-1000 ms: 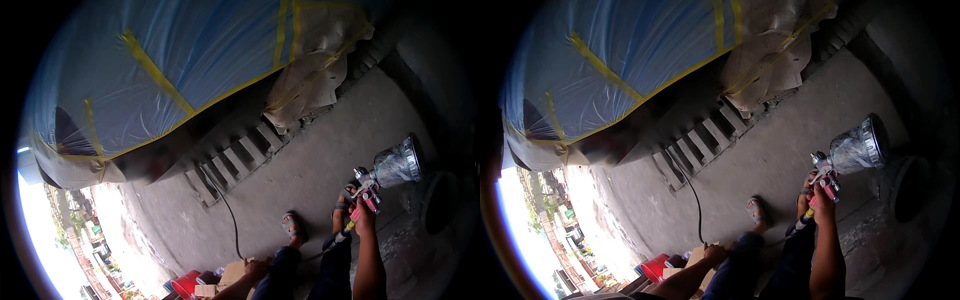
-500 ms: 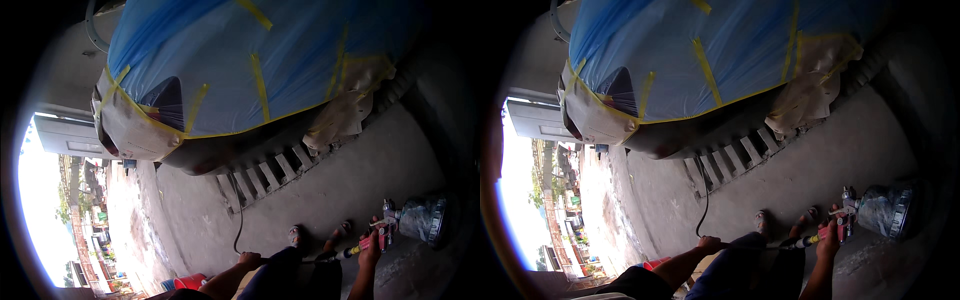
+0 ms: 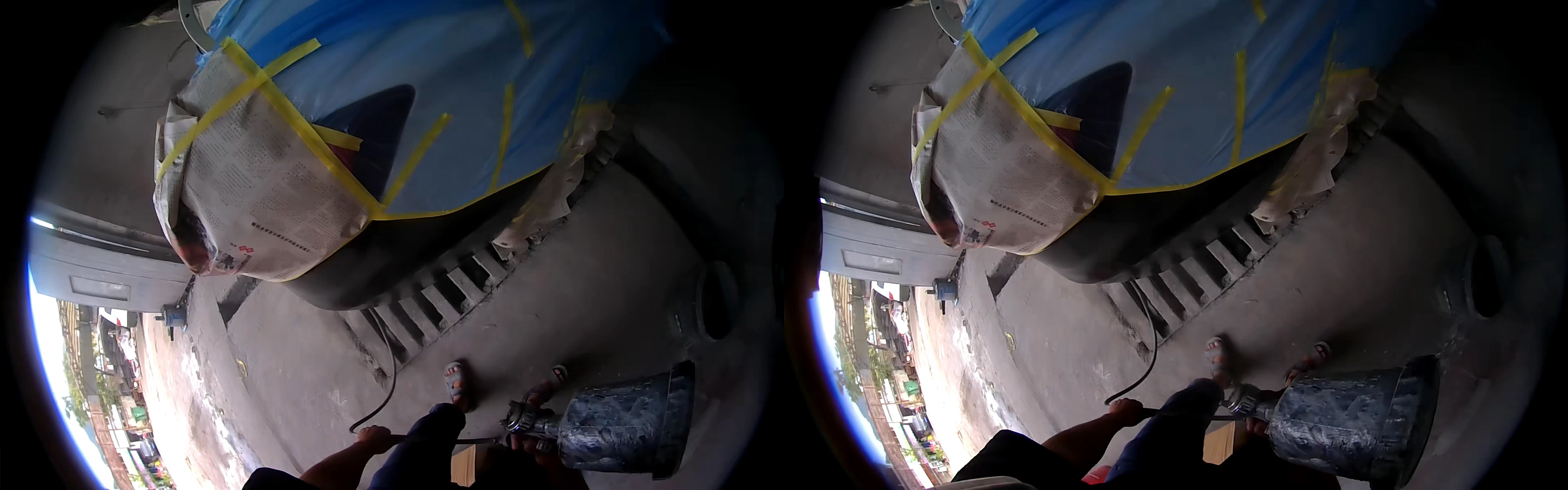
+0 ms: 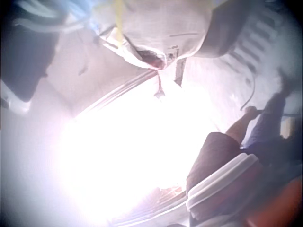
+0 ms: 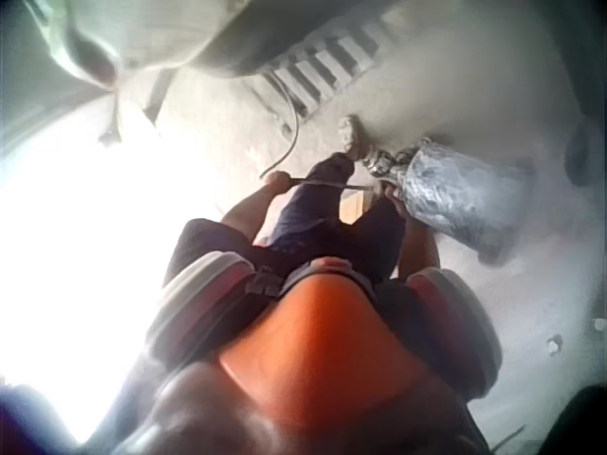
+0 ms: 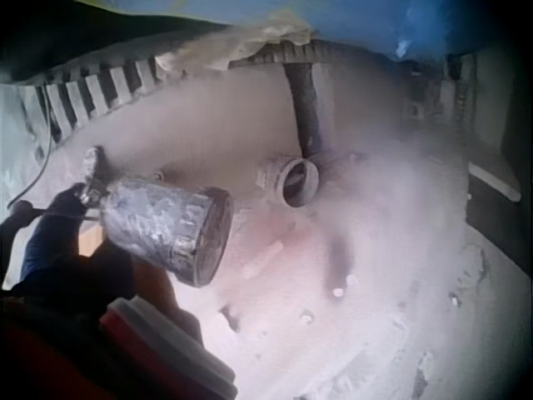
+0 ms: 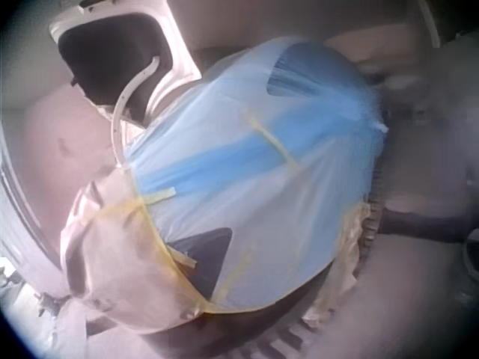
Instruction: The person uses a spray gun to apply paint to the rear bumper of a car that is masked with blue plastic and yellow tape. They walk around the vehicle to cover different angles, then move to a shelf area to pour liquid from a white bottle into the spray gun's container before returning to continue spraying the bumper.
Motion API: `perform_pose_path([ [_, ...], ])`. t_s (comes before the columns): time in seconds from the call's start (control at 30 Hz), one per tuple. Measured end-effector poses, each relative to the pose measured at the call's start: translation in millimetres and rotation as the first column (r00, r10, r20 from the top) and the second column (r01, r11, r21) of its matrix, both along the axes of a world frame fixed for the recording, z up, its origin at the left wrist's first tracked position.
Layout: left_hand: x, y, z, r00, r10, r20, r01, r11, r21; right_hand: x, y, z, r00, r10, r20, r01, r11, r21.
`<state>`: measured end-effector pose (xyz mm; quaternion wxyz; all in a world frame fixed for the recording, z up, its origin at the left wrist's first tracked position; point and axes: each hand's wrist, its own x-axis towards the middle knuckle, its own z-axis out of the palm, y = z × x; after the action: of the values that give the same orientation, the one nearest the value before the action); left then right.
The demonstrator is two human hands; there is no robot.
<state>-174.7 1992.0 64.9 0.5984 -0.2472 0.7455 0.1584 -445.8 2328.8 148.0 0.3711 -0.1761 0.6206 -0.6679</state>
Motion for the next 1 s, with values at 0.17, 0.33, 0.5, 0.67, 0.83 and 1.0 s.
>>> perform_pose_path([
  [0.17, 44, -38, -11, 0.984, -0.166, -0.067, 0.168, 0.985, 0.035, 49, -41, 54, 0.929, -0.309, 0.204, 0.270, 0.942, 0.198],
  [0.33, 53, -46, -34, 0.960, -0.245, -0.136, 0.257, 0.963, 0.080, 62, -55, 64, 0.615, -0.787, 0.036, 0.780, 0.615, 0.113],
  [0.5, 75, -64, -32, 0.938, -0.318, -0.137, 0.324, 0.946, 0.022, 100, -55, 45, 0.687, -0.704, 0.182, 0.716, 0.699, 0.000],
  [0.67, 106, -84, -13, 0.932, -0.363, -0.008, 0.362, 0.932, -0.024, 202, -61, -30, 0.855, -0.518, -0.017, 0.517, 0.855, -0.052],
  [0.83, 153, -110, 7, 0.877, -0.481, -0.001, 0.480, 0.876, -0.038, 267, -68, -33, 0.847, -0.510, -0.152, 0.499, 0.860, -0.102],
  [1.0, 177, -140, 22, 0.865, -0.500, 0.024, 0.500, 0.860, -0.107, 282, -86, -14, 0.563, -0.740, 0.369, 0.799, 0.602, -0.013],
])
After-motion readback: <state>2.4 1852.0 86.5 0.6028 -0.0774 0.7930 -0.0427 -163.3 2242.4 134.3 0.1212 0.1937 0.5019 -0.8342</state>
